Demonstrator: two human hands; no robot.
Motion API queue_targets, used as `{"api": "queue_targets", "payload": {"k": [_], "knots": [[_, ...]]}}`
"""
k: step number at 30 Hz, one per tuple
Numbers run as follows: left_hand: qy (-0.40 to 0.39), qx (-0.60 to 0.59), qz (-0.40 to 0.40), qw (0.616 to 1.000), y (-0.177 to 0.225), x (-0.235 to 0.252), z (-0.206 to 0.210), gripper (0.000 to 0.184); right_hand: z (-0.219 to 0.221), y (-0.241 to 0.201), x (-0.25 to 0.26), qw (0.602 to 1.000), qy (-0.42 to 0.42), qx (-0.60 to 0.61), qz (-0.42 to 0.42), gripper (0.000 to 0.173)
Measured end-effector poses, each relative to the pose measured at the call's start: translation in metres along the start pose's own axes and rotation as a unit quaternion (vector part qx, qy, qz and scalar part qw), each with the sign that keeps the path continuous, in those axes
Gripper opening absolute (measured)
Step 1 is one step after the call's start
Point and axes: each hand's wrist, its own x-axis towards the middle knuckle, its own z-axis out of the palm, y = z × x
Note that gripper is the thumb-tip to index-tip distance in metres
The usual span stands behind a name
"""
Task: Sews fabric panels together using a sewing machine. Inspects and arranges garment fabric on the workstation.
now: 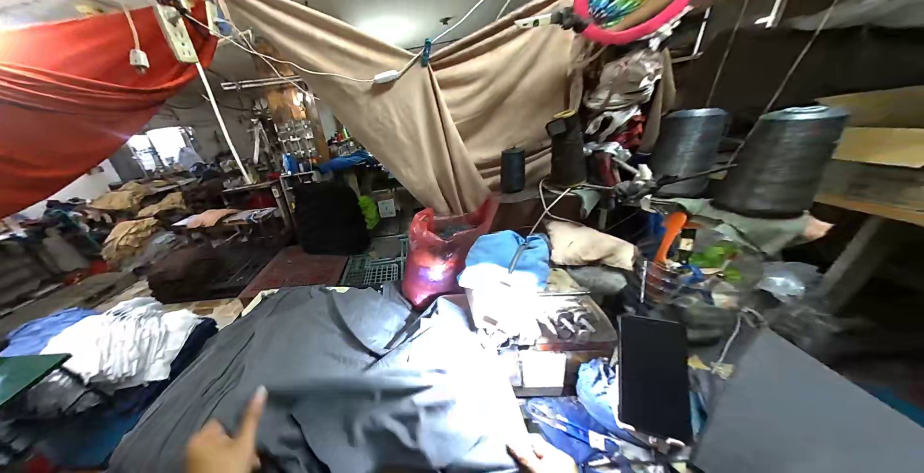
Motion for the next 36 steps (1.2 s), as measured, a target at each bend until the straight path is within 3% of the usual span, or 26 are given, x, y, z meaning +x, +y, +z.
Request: {"api": "queue_targets", "payload": {"k": [3, 5, 6, 8, 10, 12, 15, 17, 20, 22, 24, 27, 29, 32, 36], "knots": [[0.125, -0.038, 0.150, 0.980, 0.014, 0.062, 0.013, 0.040, 0.025, 0.004, -0.004, 0.985, 0.008, 0.160, 0.069, 0.028], [0.093, -0.046, 0.254, 0.962, 0.014, 0.068, 0.043, 0.057, 0.031, -0.002, -0.010, 0.980, 0.012, 0.179, 0.088, 0.024], [0.077, -0.043, 0.289, 0.953, 0.016, 0.056, 0.064, 0.058, 0.031, -0.005, -0.012, 0.978, 0.005, 0.185, 0.100, 0.025], [0.031, -0.056, 0.333, 0.941, 0.025, 0.003, 0.111, 0.038, 0.026, -0.009, -0.016, 0.974, -0.019, 0.183, 0.130, 0.024], [-0.119, -0.087, 0.354, 0.924, 0.037, -0.063, 0.147, 0.019, 0.020, -0.013, -0.022, 0.971, -0.041, 0.173, 0.160, 0.016], [-0.233, -0.054, 0.411, 0.880, 0.024, -0.100, 0.180, 0.018, 0.012, -0.014, -0.026, 0.969, -0.066, 0.173, 0.164, 0.016], [-0.189, 0.034, 0.471, 0.861, -0.013, -0.103, 0.223, 0.021, 0.006, -0.008, -0.025, 0.973, -0.091, 0.157, 0.140, 0.002], [-0.188, 0.076, 0.424, 0.883, -0.012, -0.092, 0.223, 0.019, 0.004, -0.005, -0.024, 0.974, -0.111, 0.149, 0.127, 0.008], [-0.292, 0.056, 0.282, 0.912, 0.027, -0.060, 0.197, 0.028, 0.003, -0.003, -0.021, 0.976, -0.110, 0.145, 0.121, 0.009], [-0.312, 0.006, 0.265, 0.913, 0.054, -0.040, 0.178, 0.030, 0.002, 0.000, -0.019, 0.974, -0.111, 0.149, 0.126, 0.009], [-0.296, -0.041, 0.337, 0.893, 0.072, -0.036, 0.162, 0.027, 0.001, 0.005, -0.017, 0.973, -0.116, 0.144, 0.139, 0.007], [-0.303, -0.056, 0.487, 0.817, 0.080, -0.063, 0.150, 0.023, -0.002, 0.007, -0.018, 0.976, -0.120, 0.116, 0.140, 0.011], [-0.301, -0.025, 0.547, 0.781, 0.070, -0.089, 0.152, 0.018, -0.005, 0.006, -0.019, 0.977, -0.125, 0.101, 0.138, 0.014], [-0.318, 0.002, 0.554, 0.769, 0.051, -0.110, 0.161, 0.014, -0.007, 0.007, -0.022, 0.979, -0.132, 0.085, 0.132, 0.017], [-0.295, 0.013, 0.547, 0.783, 0.048, -0.108, 0.180, 0.014, -0.003, 0.005, -0.011, 0.981, -0.114, 0.120, 0.104, 0.012]]}}
